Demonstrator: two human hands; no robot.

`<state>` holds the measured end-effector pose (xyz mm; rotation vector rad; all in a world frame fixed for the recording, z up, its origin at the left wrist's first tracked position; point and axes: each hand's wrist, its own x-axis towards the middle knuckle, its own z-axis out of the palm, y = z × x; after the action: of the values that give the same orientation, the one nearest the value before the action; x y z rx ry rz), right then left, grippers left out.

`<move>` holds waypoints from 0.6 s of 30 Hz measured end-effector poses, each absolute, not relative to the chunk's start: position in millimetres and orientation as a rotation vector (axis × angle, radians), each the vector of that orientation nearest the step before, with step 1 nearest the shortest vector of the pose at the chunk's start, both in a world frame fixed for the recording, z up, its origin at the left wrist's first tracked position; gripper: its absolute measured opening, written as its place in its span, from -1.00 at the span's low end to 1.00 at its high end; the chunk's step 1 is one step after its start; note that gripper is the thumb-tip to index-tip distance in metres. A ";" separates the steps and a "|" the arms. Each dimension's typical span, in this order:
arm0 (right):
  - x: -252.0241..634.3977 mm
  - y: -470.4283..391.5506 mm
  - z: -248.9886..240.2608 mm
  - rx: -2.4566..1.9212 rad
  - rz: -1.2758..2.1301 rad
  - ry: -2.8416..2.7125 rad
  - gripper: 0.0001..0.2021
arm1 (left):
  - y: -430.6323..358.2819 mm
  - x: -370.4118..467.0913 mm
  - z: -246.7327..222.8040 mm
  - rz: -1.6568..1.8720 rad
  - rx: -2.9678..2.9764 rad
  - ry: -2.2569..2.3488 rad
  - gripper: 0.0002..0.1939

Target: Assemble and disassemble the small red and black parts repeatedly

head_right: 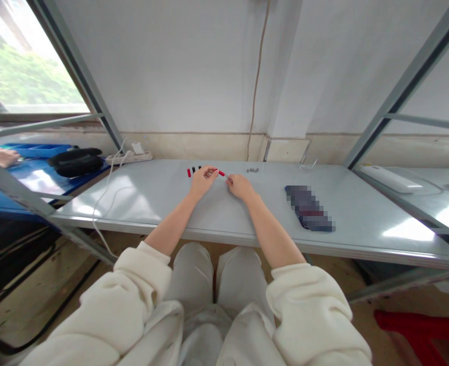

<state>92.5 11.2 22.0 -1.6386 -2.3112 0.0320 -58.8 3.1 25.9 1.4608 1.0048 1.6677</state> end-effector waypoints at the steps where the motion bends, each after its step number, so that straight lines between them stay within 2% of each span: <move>1: 92.3 10.9 22.4 -1.635 0.032 -2.312 -0.77 | 2.4 -58.6 26.5 1.672 1.407 0.996 -0.94; 6: 91.9 10.4 23.6 -1.657 0.034 -2.308 -0.76 | 3.1 -59.5 25.4 1.665 1.592 1.121 -0.96; 10: 91.8 9.8 24.3 -1.687 0.038 -2.307 -0.74 | 6.6 -61.4 22.2 1.623 1.836 1.222 -0.86; 18: 91.7 6.7 26.3 -1.696 0.005 -2.307 -0.74 | 10.2 -61.4 18.5 1.606 1.873 1.219 -0.83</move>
<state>91.7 6.7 26.3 -1.6956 -2.3068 0.0052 -61.4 10.2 18.5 1.8731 1.2189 1.6059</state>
